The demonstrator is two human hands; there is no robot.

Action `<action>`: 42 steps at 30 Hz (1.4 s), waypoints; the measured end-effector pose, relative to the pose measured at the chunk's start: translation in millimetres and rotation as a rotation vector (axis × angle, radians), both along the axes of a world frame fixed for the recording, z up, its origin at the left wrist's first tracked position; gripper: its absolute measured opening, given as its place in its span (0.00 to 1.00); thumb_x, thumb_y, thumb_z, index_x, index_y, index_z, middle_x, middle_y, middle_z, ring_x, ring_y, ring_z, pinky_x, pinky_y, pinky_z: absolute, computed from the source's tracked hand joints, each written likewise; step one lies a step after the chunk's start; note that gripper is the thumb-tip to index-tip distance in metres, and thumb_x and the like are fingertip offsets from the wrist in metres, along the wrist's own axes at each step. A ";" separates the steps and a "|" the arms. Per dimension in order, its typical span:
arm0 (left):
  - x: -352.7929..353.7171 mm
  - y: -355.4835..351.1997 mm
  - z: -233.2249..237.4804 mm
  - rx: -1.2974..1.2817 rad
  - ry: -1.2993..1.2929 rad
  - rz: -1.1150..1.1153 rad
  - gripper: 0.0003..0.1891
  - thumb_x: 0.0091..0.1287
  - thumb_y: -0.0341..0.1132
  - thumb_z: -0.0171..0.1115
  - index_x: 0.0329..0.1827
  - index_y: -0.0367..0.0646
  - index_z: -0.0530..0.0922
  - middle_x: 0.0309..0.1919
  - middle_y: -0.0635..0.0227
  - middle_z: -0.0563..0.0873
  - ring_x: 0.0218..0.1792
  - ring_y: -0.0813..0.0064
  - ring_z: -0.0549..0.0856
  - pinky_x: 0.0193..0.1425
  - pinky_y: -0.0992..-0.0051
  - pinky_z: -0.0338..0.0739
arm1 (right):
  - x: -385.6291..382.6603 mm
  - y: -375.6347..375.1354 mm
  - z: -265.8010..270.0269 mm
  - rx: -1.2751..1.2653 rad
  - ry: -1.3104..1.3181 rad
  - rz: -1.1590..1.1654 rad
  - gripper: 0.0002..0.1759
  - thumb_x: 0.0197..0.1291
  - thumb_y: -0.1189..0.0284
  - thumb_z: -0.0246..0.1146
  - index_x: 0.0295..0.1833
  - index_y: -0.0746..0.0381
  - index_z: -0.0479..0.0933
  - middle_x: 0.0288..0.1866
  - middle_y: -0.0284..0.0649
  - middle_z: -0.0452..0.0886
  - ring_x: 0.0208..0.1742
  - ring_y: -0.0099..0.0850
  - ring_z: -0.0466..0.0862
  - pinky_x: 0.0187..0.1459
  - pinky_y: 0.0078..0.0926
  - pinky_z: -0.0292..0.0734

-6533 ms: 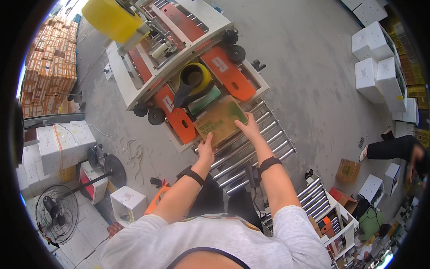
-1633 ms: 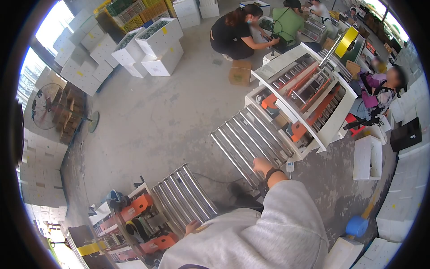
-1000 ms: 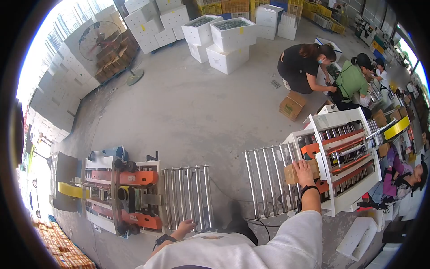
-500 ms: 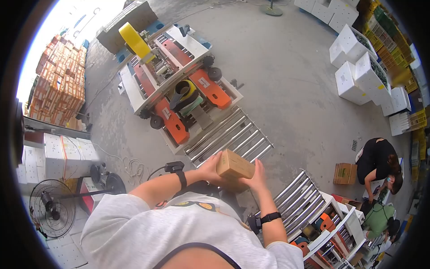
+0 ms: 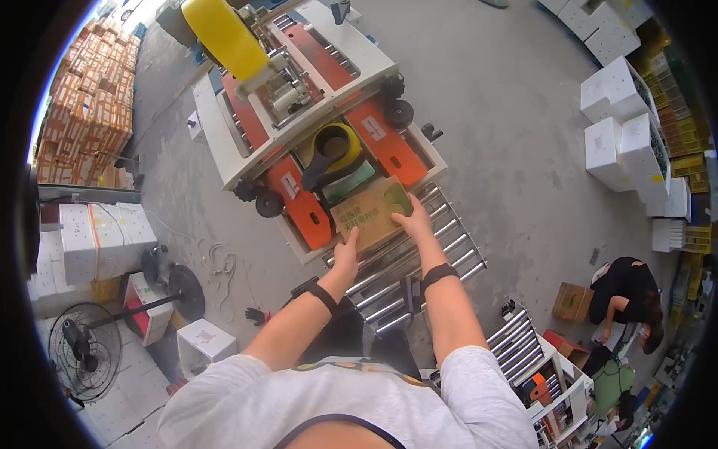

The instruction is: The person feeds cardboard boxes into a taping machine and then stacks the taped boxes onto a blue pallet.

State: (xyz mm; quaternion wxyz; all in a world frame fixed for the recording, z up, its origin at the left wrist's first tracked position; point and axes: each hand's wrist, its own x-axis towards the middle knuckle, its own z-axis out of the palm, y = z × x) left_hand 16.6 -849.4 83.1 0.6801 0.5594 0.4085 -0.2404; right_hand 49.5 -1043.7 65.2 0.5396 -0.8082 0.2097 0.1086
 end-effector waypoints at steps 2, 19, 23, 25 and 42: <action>5.9 3.0 -2.5 -0.009 -0.017 0.065 0.26 0.63 0.45 0.59 0.56 0.36 0.66 0.53 0.60 0.71 0.51 0.68 0.72 0.54 0.70 0.67 | -0.2 9.0 -4.4 -0.077 0.052 -0.019 0.44 0.40 0.68 0.72 0.64 0.68 0.59 0.54 0.46 0.74 0.54 0.33 0.74 0.55 0.27 0.68; -88.4 76.2 -36.7 0.596 -0.117 -1.798 0.23 0.49 0.45 0.57 0.42 0.37 0.80 0.43 0.49 0.80 0.48 0.55 0.79 0.54 0.65 0.72 | -332.9 -96.8 3.3 -0.666 0.464 -0.606 0.20 0.43 0.73 0.63 0.47 0.60 0.75 0.47 0.45 0.76 0.51 0.44 0.74 0.54 0.38 0.68; -74.8 144.5 -50.6 0.560 0.315 -1.471 0.25 0.54 0.44 0.61 0.55 0.45 0.74 0.39 0.61 0.83 0.40 0.64 0.82 0.47 0.57 0.73 | -443.1 -111.2 8.9 -0.719 0.614 -0.808 0.18 0.43 0.72 0.61 0.45 0.61 0.77 0.46 0.48 0.77 0.50 0.44 0.74 0.53 0.39 0.68; -61.3 165.7 -46.4 0.311 0.345 -1.490 0.13 0.59 0.38 0.55 0.46 0.47 0.73 0.30 0.70 0.78 0.32 0.72 0.78 0.36 0.59 0.67 | -472.2 -110.1 27.7 -0.552 0.812 -0.723 0.24 0.41 0.67 0.65 0.48 0.59 0.76 0.50 0.45 0.76 0.50 0.43 0.76 0.54 0.36 0.69; -100.9 -66.6 28.3 0.106 0.018 -1.538 0.27 0.58 0.33 0.59 0.62 0.39 0.65 0.33 0.68 0.81 0.29 0.81 0.79 0.24 0.82 0.69 | -527.7 -21.7 22.9 -0.287 0.914 -0.913 0.21 0.43 0.70 0.65 0.48 0.58 0.76 0.50 0.43 0.72 0.55 0.45 0.69 0.57 0.38 0.65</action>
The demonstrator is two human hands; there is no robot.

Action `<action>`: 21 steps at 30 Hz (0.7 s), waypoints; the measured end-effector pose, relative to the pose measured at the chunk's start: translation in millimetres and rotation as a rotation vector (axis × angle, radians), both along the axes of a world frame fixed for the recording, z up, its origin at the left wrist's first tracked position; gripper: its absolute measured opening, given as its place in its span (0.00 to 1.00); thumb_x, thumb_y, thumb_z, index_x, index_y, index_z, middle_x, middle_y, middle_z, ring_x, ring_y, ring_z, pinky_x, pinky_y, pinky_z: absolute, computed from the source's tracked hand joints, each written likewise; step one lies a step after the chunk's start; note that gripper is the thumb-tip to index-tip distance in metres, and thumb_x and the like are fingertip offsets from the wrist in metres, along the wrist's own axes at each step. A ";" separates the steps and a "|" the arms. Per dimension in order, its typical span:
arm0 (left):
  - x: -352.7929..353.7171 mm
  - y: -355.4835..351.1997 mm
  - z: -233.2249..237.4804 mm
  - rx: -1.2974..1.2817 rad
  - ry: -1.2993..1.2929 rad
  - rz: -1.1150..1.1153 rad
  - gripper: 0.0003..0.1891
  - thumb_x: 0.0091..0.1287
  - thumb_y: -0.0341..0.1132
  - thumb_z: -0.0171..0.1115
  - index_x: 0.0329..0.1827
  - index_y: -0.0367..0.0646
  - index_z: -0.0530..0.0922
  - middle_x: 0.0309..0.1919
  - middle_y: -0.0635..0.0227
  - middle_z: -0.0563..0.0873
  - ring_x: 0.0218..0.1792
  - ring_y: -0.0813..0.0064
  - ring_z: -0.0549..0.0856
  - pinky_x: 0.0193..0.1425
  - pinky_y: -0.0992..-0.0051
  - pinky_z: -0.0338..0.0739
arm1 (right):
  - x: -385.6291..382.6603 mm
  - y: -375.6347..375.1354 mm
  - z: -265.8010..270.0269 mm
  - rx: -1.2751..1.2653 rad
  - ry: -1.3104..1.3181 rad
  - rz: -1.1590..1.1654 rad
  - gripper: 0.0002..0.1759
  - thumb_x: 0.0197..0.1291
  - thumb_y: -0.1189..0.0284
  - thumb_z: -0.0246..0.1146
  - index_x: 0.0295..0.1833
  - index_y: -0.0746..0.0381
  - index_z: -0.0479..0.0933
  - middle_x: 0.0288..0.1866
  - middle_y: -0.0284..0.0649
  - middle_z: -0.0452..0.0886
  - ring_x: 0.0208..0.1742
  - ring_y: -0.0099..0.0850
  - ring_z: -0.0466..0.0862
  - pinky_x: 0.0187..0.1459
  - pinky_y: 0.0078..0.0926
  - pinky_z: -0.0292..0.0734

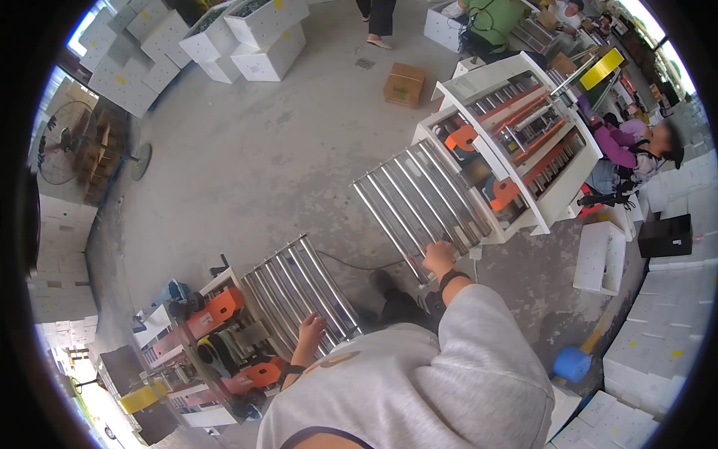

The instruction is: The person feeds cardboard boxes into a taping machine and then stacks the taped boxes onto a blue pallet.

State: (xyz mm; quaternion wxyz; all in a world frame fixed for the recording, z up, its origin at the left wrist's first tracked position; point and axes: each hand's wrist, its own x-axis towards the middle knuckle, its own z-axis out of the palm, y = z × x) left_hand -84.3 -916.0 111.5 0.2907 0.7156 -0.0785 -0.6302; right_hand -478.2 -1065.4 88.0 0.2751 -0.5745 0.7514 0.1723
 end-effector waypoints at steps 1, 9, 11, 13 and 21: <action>-2.9 -2.2 -1.3 0.003 -0.037 -0.069 0.27 0.58 0.33 0.60 0.62 0.39 0.66 0.32 0.69 0.81 0.29 0.82 0.79 0.24 0.83 0.69 | 2.0 -2.4 -13.3 -0.019 -0.033 0.040 0.21 0.42 0.70 0.65 0.48 0.57 0.76 0.50 0.44 0.73 0.55 0.46 0.69 0.58 0.39 0.65; 4.4 61.6 2.1 0.104 -0.239 -0.356 0.25 0.57 0.32 0.60 0.59 0.37 0.69 0.31 0.70 0.82 0.27 0.81 0.79 0.26 0.81 0.72 | 36.8 -20.4 -3.5 -0.117 -0.150 -0.036 0.24 0.42 0.69 0.66 0.49 0.58 0.74 0.56 0.47 0.65 0.61 0.49 0.62 0.57 0.44 0.66; 16.9 86.5 3.1 0.150 -0.306 -0.535 0.25 0.56 0.32 0.59 0.59 0.35 0.69 0.34 0.65 0.83 0.30 0.77 0.82 0.29 0.79 0.75 | 40.7 -26.2 3.1 -0.097 -0.120 -0.042 0.24 0.42 0.67 0.66 0.49 0.57 0.74 0.56 0.46 0.65 0.60 0.50 0.63 0.57 0.44 0.66; 37.8 143.2 -60.7 0.173 -0.276 -0.359 0.25 0.56 0.32 0.59 0.57 0.33 0.70 0.35 0.63 0.83 0.31 0.75 0.82 0.31 0.78 0.76 | 42.1 -32.9 2.6 -0.056 -0.108 -0.089 0.26 0.46 0.63 0.65 0.52 0.57 0.72 0.59 0.48 0.64 0.60 0.48 0.65 0.60 0.49 0.61; 25.9 126.9 -29.6 0.137 -0.234 -0.221 0.23 0.56 0.33 0.57 0.55 0.31 0.71 0.34 0.60 0.83 0.32 0.73 0.82 0.34 0.78 0.77 | 50.4 -43.3 25.7 0.118 -0.089 -0.165 0.32 0.50 0.60 0.62 0.61 0.57 0.63 0.61 0.52 0.62 0.64 0.46 0.63 0.61 0.61 0.51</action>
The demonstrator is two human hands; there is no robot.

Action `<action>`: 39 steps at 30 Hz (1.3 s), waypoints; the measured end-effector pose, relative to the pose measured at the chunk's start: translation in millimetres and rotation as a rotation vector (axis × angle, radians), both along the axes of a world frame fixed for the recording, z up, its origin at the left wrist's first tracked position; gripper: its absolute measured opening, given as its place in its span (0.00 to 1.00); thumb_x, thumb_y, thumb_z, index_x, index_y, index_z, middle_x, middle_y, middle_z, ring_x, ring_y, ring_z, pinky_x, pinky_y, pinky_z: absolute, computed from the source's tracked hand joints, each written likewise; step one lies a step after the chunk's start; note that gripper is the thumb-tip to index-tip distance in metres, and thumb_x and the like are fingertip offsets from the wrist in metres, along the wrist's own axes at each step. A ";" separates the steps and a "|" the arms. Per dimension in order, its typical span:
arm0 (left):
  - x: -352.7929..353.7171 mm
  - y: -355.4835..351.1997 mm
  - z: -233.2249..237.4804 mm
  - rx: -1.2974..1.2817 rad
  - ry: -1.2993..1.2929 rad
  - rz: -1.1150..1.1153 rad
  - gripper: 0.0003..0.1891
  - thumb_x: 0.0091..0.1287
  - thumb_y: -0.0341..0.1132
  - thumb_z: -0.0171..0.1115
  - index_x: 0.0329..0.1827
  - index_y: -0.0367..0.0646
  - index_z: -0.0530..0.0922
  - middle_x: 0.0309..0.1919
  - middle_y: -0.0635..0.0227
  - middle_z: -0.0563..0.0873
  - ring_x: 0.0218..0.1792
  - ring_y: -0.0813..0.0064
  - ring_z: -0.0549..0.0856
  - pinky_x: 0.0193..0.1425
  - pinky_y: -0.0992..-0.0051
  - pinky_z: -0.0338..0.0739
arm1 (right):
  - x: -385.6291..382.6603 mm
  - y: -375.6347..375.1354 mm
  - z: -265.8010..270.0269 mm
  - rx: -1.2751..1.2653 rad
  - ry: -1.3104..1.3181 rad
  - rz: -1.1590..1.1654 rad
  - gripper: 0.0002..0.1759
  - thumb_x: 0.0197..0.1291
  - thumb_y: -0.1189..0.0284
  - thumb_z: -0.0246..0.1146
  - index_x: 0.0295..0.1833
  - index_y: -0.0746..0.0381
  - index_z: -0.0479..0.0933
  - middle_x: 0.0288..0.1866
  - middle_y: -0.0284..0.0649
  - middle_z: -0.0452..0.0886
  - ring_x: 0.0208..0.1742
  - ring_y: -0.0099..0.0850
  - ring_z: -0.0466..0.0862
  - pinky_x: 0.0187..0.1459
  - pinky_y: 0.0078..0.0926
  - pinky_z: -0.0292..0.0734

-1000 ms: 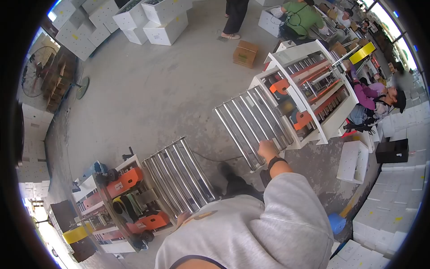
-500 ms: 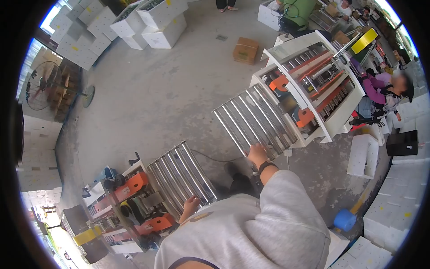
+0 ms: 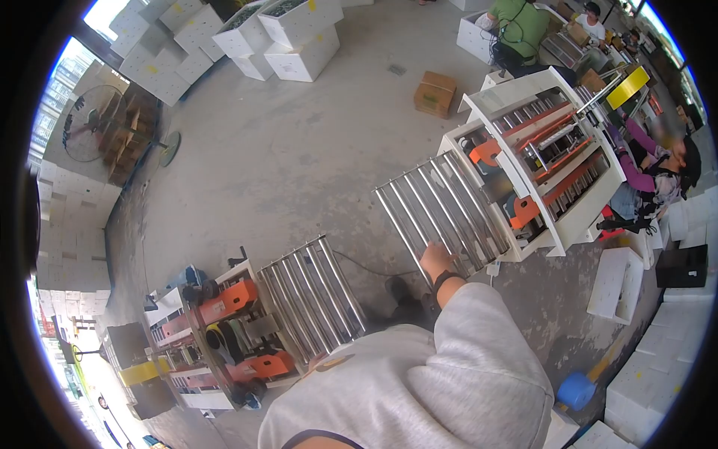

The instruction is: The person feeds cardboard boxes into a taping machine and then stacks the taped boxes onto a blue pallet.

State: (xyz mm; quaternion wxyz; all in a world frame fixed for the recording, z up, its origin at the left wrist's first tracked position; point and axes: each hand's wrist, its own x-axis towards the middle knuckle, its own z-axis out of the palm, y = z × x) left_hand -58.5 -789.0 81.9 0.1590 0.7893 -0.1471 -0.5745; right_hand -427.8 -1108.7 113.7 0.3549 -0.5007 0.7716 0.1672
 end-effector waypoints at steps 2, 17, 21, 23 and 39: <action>-19.3 -28.0 29.7 -0.036 -0.012 -0.024 0.23 0.57 0.33 0.57 0.55 0.31 0.71 0.34 0.61 0.83 0.32 0.74 0.82 0.35 0.78 0.77 | 0.0 3.1 -16.0 -0.088 0.024 0.007 0.31 0.50 0.61 0.62 0.60 0.58 0.64 0.61 0.48 0.63 0.63 0.46 0.63 0.61 0.55 0.54; -39.9 33.6 -57.1 -0.256 -0.537 0.125 0.19 0.58 0.44 0.55 0.47 0.41 0.78 0.36 0.59 0.84 0.38 0.69 0.83 0.45 0.72 0.75 | -23.7 1.3 -9.8 -0.167 0.032 0.050 0.27 0.49 0.72 0.63 0.57 0.57 0.66 0.63 0.44 0.59 0.64 0.48 0.59 0.61 0.51 0.58; -34.2 47.5 -40.8 -0.319 -0.487 -0.005 0.18 0.58 0.43 0.57 0.46 0.41 0.78 0.35 0.59 0.84 0.38 0.69 0.83 0.44 0.72 0.75 | -47.1 4.1 -30.6 -0.238 0.048 0.024 0.23 0.51 0.72 0.60 0.55 0.59 0.67 0.58 0.46 0.64 0.61 0.47 0.64 0.60 0.50 0.60; -24.1 61.1 -50.6 -0.341 -0.447 -0.051 0.18 0.58 0.43 0.57 0.45 0.40 0.78 0.34 0.59 0.84 0.37 0.69 0.83 0.43 0.71 0.76 | -56.8 -1.8 -28.6 -0.212 -0.027 -0.050 0.29 0.49 0.74 0.62 0.59 0.58 0.64 0.62 0.45 0.60 0.62 0.49 0.61 0.62 0.49 0.58; -29.0 0.0 33.9 -0.125 -0.221 0.598 0.16 0.55 0.34 0.57 0.46 0.38 0.75 0.30 0.68 0.80 0.29 0.80 0.78 0.26 0.80 0.72 | -118.0 -112.8 86.7 -0.176 0.372 0.957 0.58 0.31 0.74 0.73 0.70 0.48 0.48 0.69 0.54 0.47 0.71 0.50 0.44 0.68 0.45 0.44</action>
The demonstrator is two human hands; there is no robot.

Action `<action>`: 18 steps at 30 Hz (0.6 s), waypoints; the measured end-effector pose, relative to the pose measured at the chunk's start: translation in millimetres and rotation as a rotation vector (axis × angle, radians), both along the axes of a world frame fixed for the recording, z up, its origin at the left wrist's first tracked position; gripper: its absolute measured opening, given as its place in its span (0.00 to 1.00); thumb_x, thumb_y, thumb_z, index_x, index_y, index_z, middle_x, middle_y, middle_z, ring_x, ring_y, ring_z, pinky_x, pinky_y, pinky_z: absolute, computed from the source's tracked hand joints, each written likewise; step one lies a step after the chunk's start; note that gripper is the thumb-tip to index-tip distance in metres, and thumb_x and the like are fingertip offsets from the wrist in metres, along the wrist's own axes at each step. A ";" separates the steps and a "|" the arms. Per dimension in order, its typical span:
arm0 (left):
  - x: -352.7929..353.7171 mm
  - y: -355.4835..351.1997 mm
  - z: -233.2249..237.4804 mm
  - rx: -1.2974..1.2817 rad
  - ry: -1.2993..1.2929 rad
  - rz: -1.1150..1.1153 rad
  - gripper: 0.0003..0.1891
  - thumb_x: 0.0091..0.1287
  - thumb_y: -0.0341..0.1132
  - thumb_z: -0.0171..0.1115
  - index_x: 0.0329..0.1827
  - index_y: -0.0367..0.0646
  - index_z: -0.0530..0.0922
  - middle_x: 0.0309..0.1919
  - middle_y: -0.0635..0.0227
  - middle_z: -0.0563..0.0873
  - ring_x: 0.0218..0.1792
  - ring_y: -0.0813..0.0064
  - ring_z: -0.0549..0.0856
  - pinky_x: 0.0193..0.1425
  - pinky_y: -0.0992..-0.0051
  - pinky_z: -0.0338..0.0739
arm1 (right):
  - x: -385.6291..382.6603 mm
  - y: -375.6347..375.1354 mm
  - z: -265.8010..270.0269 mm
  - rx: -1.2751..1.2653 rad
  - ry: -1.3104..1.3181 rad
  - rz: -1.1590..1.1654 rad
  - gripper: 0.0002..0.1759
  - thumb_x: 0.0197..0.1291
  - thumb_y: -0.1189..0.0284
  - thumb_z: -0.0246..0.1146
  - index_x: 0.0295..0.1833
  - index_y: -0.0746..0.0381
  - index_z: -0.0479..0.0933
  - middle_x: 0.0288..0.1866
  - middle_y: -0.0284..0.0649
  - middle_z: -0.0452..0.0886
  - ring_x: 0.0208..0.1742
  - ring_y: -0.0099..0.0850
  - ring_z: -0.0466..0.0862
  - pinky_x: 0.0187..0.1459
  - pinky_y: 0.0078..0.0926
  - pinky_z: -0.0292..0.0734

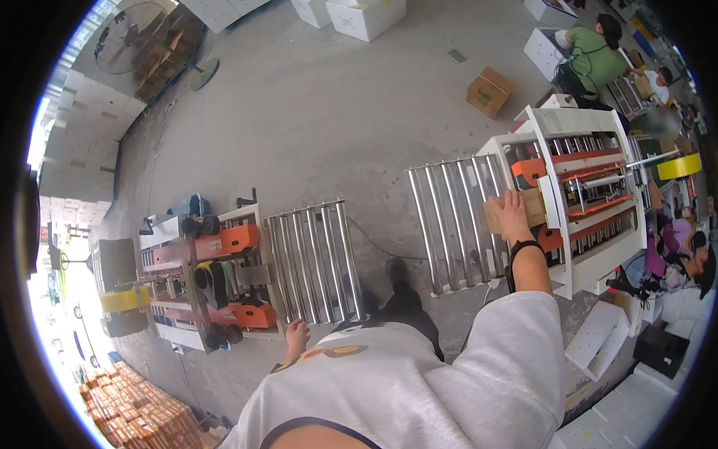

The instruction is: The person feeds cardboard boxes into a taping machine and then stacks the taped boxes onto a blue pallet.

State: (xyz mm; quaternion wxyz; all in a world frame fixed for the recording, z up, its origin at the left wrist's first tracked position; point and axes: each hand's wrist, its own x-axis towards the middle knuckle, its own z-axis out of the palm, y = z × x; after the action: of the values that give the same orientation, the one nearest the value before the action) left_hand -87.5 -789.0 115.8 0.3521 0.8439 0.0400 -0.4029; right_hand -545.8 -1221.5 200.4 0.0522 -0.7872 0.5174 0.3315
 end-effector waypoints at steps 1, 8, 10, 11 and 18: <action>-0.6 1.4 -16.0 0.029 -0.092 -0.095 0.17 0.54 0.34 0.58 0.46 0.38 0.76 0.32 0.65 0.82 0.32 0.77 0.80 0.35 0.78 0.75 | -3.4 -1.9 -17.4 -0.045 0.019 0.044 0.62 0.24 0.72 0.76 0.69 0.49 0.49 0.67 0.56 0.49 0.70 0.52 0.47 0.65 0.46 0.49; -54.7 -134.4 90.5 -0.437 -0.232 -1.111 0.36 0.49 0.44 0.68 0.63 0.46 0.66 0.61 0.55 0.68 0.62 0.55 0.67 0.64 0.62 0.61 | 151.6 76.1 40.3 0.317 -0.326 0.438 0.62 0.22 0.61 0.73 0.69 0.57 0.48 0.60 0.56 0.55 0.65 0.51 0.54 0.60 0.49 0.52; -65.1 -148.5 134.2 -0.236 -0.450 -1.346 0.58 0.36 0.47 0.74 0.70 0.47 0.47 0.68 0.45 0.49 0.67 0.43 0.51 0.68 0.48 0.47 | 218.9 106.2 58.7 0.453 -0.430 0.596 0.63 0.20 0.59 0.72 0.69 0.58 0.48 0.61 0.50 0.57 0.64 0.45 0.58 0.61 0.43 0.53; -66.7 -142.9 120.9 -0.280 -0.512 -1.261 0.61 0.33 0.49 0.75 0.70 0.43 0.46 0.66 0.44 0.52 0.66 0.43 0.53 0.67 0.47 0.46 | 246.6 116.9 61.2 0.560 -0.596 0.659 0.63 0.21 0.59 0.72 0.69 0.58 0.48 0.62 0.50 0.57 0.65 0.45 0.58 0.61 0.42 0.54; 31.7 -51.7 87.9 -0.220 -0.154 -0.057 0.55 0.39 0.46 0.74 0.67 0.36 0.48 0.58 0.51 0.63 0.60 0.58 0.66 0.64 0.64 0.60 | 367.4 139.1 -45.2 0.531 -0.930 0.216 0.60 0.33 0.57 0.75 0.69 0.58 0.46 0.66 0.50 0.59 0.65 0.45 0.63 0.61 0.36 0.64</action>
State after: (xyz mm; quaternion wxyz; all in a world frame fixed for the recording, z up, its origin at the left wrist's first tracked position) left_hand -55.8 -840.8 203.6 0.4330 0.8293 -0.0553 -0.3487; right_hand -178.4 -1082.4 155.2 0.4382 -0.8591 0.2545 0.0714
